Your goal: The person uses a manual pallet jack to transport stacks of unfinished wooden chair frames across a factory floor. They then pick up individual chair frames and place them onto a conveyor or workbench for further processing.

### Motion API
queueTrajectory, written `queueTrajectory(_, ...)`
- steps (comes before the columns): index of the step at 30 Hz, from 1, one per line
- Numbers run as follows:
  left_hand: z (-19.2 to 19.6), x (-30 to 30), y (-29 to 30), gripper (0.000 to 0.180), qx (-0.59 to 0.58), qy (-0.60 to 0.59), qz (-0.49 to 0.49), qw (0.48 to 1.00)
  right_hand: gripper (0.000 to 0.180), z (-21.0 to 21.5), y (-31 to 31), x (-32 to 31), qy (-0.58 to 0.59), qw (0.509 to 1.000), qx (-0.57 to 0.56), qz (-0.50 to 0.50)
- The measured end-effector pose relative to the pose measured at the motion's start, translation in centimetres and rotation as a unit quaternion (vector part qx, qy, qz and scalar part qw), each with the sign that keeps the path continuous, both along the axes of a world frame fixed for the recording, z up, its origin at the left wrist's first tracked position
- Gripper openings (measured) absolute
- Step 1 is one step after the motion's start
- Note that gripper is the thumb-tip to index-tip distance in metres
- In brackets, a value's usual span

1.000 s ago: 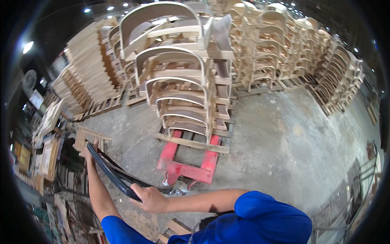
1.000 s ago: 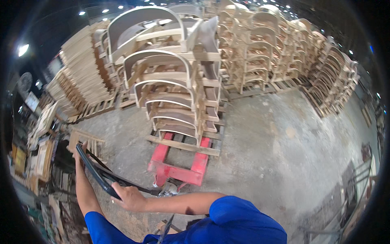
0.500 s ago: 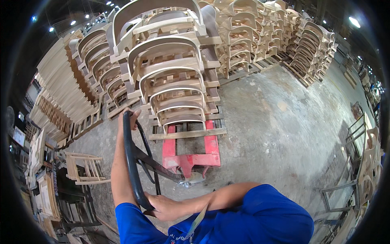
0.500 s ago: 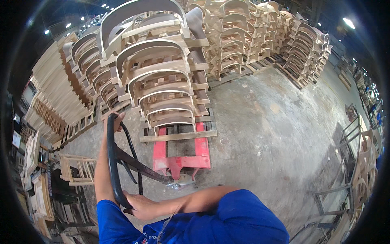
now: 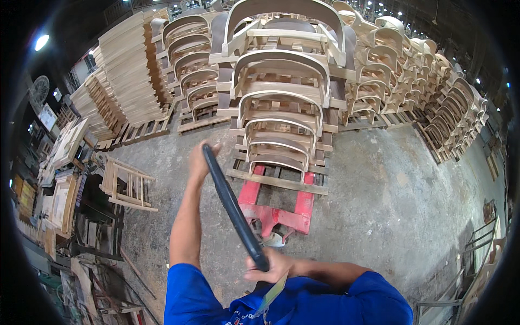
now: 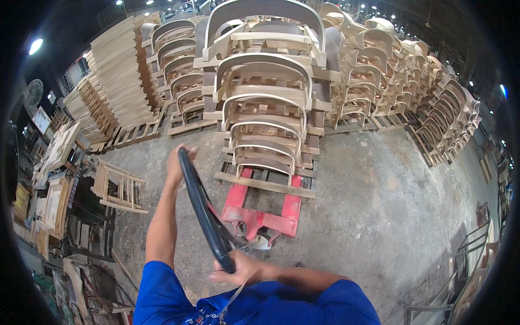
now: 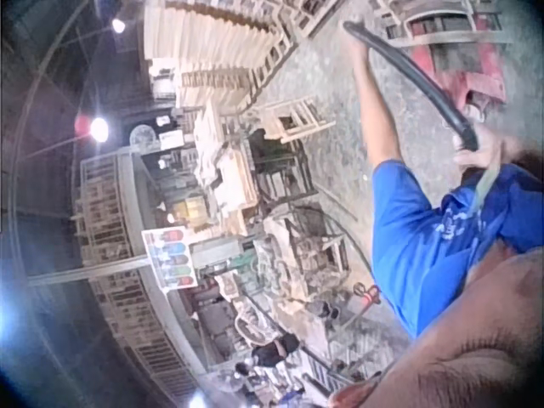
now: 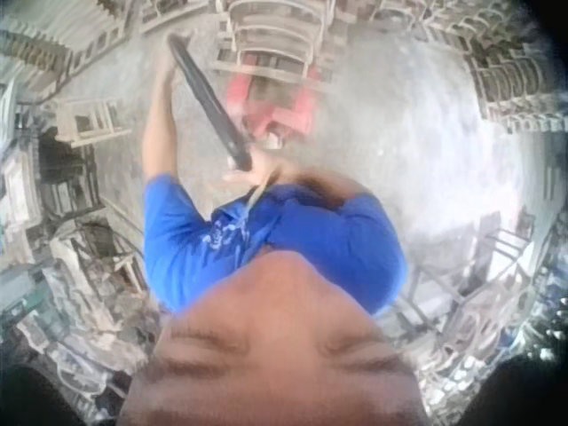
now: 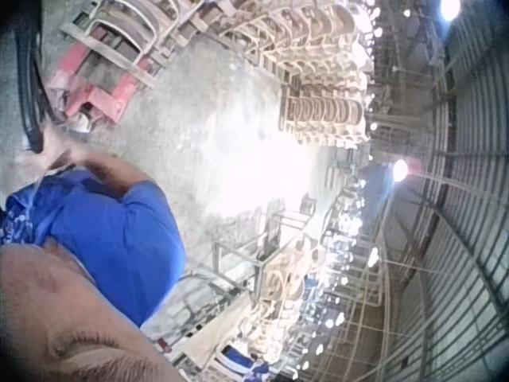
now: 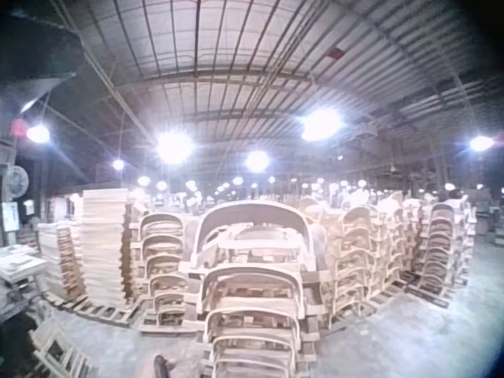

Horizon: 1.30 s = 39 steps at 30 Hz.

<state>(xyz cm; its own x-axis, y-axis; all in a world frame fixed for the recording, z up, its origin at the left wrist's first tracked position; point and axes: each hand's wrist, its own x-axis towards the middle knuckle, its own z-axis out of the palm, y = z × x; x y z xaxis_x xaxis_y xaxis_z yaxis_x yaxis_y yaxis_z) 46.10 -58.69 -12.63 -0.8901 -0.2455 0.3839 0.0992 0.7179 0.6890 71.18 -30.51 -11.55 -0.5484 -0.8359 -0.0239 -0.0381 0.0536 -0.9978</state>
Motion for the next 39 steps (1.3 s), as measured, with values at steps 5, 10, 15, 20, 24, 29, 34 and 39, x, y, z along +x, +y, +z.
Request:
queueTrajectory(5,-1.4,12.9,-0.8,0.04,-0.001,0.037,0.083,0.996,0.026,2.0,14.3,-4.3,0.01,0.995,0.04,-0.092)
queueTrajectory(10,-2.6,28.3,7.5,0.028,0.382,0.017,0.01,0.924,0.02,2.0,22.0,-10.8,0.164,0.962,-0.007,-0.218)
queueTrajectory(15,-6.3,44.0,20.7,0.032,0.213,-0.046,0.135,0.967,0.025,1.7,29.7,-14.5,0.241,0.958,-0.035,-0.154)
queueTrajectory(20,-6.5,48.6,41.8,0.024,0.186,-0.127,0.187,0.956,0.028,0.4,40.5,-14.8,0.218,0.953,-0.064,-0.199)
queueTrajectory(24,-5.6,46.6,54.4,0.014,0.182,-0.085,0.121,0.972,0.024,-1.2,48.3,-17.4,0.24,0.938,-0.072,-0.24)
queueTrajectory(29,-4.2,45.6,62.7,0.015,0.171,-0.035,0.075,0.982,0.024,-1.6,53.9,-18.8,0.209,0.951,-0.075,-0.215)
queueTrajectory(34,-1.8,45.2,69.8,0.025,0.167,-0.067,0.132,0.975,0.023,-1.0,58.3,-19.4,0.169,0.961,-0.077,-0.206)
queueTrajectory(39,-0.4,45.9,75.5,0.025,0.166,-0.06,0.127,0.976,0.023,-0.5,63.7,-18.1,0.113,0.967,-0.077,-0.216)
